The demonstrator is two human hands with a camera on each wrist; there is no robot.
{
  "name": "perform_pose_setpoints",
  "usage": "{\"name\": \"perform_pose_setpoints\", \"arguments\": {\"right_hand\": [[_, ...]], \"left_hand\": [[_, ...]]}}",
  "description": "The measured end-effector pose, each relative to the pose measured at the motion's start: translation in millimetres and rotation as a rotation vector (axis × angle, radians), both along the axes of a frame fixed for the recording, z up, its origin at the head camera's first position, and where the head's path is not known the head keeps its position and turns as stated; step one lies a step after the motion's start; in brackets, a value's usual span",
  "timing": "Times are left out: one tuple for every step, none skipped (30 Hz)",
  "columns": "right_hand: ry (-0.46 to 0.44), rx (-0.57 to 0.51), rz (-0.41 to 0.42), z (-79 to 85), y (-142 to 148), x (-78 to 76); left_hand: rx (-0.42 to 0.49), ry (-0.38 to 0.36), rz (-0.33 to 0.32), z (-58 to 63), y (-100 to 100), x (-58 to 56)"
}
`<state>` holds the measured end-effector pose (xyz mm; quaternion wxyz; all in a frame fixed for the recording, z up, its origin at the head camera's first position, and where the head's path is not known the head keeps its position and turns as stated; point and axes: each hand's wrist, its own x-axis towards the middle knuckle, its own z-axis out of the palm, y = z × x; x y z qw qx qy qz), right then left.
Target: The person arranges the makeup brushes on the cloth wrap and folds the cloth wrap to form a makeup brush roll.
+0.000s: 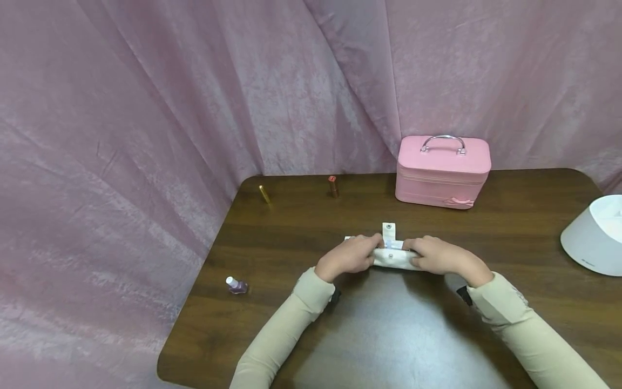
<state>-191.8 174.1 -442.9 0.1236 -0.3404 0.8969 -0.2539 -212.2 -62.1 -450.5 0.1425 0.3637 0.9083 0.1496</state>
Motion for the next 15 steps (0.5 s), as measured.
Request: {"name": "perform_pose_setpoints", "arguments": {"right_hand": [[-0.016, -0.002, -0.001, 0.6, 0.9, -2.5], [-0.026, -0.004, -0.004, 0.8, 1.7, -5.0], [-0.031, -0.005, -0.008, 1.0, 2.3, -7.3], [-0.031, -0.007, -0.009, 1.1, 3.1, -9.0], [-0.028, -0.009, -0.012, 0.9, 3.7, -10.7], [-0.029, -0.015, -0.016, 0.9, 3.9, -12.0], [-0.026, -0.018, -0.019, 0.9, 4.0, -12.8], [-0.023, -0.023, -0.021, 0.8, 4.3, -13.4], [-0.021, -0.028, -0.023, 0.9, 4.3, -13.8], [-0.019, -0.033, -0.027, 0.9, 4.1, -14.2], [-0.018, -0.035, -0.031, 1.3, 3.7, -14.7], [-0.020, -0.040, -0.035, 1.3, 3.4, -15.1], [-0.017, -0.042, -0.040, 1.3, 3.2, -15.7], [-0.009, -0.042, -0.049, 0.9, 2.6, -16.4], [0.008, -0.037, -0.057, 0.1, 2.0, -16.9]], "left_hand": [[-0.001, -0.011, 0.009, 0.4, 1.0, -1.8], [-0.002, -0.018, 0.016, 0.4, 2.0, -3.9], [-0.005, -0.025, 0.023, 0.4, 3.1, -5.8], [-0.009, -0.029, 0.027, 0.0, 4.0, -7.9], [-0.012, -0.032, 0.028, -0.3, 4.7, -9.9], [-0.015, -0.031, 0.028, -0.5, 5.4, -11.7], [-0.015, -0.033, 0.027, -0.7, 6.0, -13.3], [-0.015, -0.035, 0.026, -0.8, 6.1, -14.5], [-0.016, -0.033, 0.024, -0.9, 6.3, -15.7], [-0.015, -0.032, 0.022, -1.1, 6.4, -16.8], [-0.013, -0.033, 0.024, -1.1, 6.4, -17.9], [-0.011, -0.034, 0.024, -1.3, 6.7, -19.0], [-0.006, -0.033, 0.025, -1.7, 6.9, -20.2], [-0.005, -0.025, 0.025, -2.5, 7.3, -21.5], [-0.008, -0.012, 0.026, -3.3, 8.0, -22.8]]}}
